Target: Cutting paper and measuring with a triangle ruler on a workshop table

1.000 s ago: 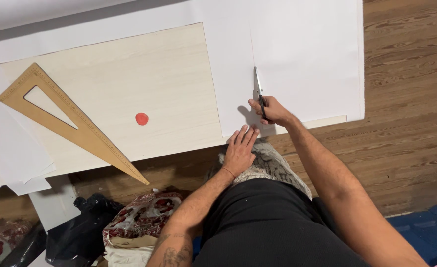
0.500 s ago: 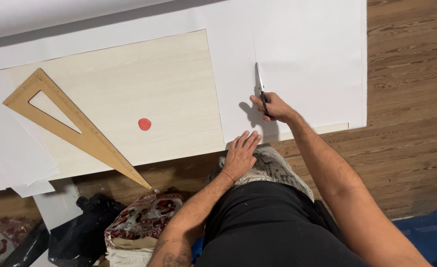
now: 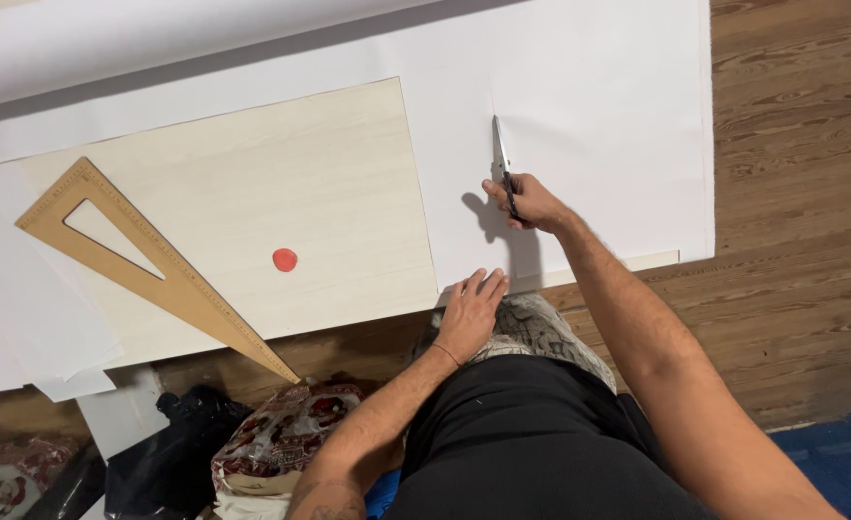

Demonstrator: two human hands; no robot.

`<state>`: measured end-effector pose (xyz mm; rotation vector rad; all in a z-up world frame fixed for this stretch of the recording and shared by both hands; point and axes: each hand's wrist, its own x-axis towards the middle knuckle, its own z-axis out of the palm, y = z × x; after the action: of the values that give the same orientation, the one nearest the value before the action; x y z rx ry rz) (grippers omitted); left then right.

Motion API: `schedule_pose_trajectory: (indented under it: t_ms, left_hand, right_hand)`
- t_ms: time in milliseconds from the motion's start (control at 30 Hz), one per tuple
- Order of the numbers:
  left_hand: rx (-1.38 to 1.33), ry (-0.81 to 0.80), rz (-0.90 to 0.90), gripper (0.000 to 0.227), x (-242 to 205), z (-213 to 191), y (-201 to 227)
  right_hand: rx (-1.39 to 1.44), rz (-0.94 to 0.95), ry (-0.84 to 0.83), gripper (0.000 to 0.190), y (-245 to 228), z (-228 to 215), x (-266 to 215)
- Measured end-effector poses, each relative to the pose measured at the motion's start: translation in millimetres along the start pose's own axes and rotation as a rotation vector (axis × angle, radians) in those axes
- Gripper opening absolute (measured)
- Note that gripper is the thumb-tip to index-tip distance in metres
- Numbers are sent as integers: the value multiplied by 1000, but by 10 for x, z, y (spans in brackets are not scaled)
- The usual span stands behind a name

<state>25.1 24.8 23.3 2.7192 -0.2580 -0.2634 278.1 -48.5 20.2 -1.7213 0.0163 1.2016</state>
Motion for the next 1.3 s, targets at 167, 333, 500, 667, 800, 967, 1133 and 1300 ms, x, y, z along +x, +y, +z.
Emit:
schedule_pose_trajectory:
  t_ms: [167, 333, 500, 667, 800, 967, 1133, 1300]
  left_hand:
    - [-29, -33, -24, 57, 61, -155, 76]
    - [-2, -52, -40, 51, 113, -225, 140]
    - [-23, -99, -30, 45, 227, -256, 123]
    - [-20, -150, -20, 37, 259, -66, 95]
    - [-51, -162, -17, 32, 260, 59, 70]
    - [-56, -166, -7, 27, 272, 90, 45]
    - [-104, -148, 11, 17, 327, -23, 19]
    - [-110, -129, 16, 14, 329, 106, 3]
  right_hand:
    - [-19, 13, 10, 53, -70, -34, 78]
    - [-15, 16, 2, 53, -140, -42, 146]
    - [-20, 13, 4, 52, -182, -93, 294]
    - [-2, 11, 20, 53, -328, -92, 350]
    - [-8, 6, 19, 52, -400, -98, 401]
    - [-11, -6, 16, 54, -389, -143, 574]
    - [-17, -7, 13, 55, -442, -196, 674]
    - [-14, 1, 1, 56, -511, -203, 699]
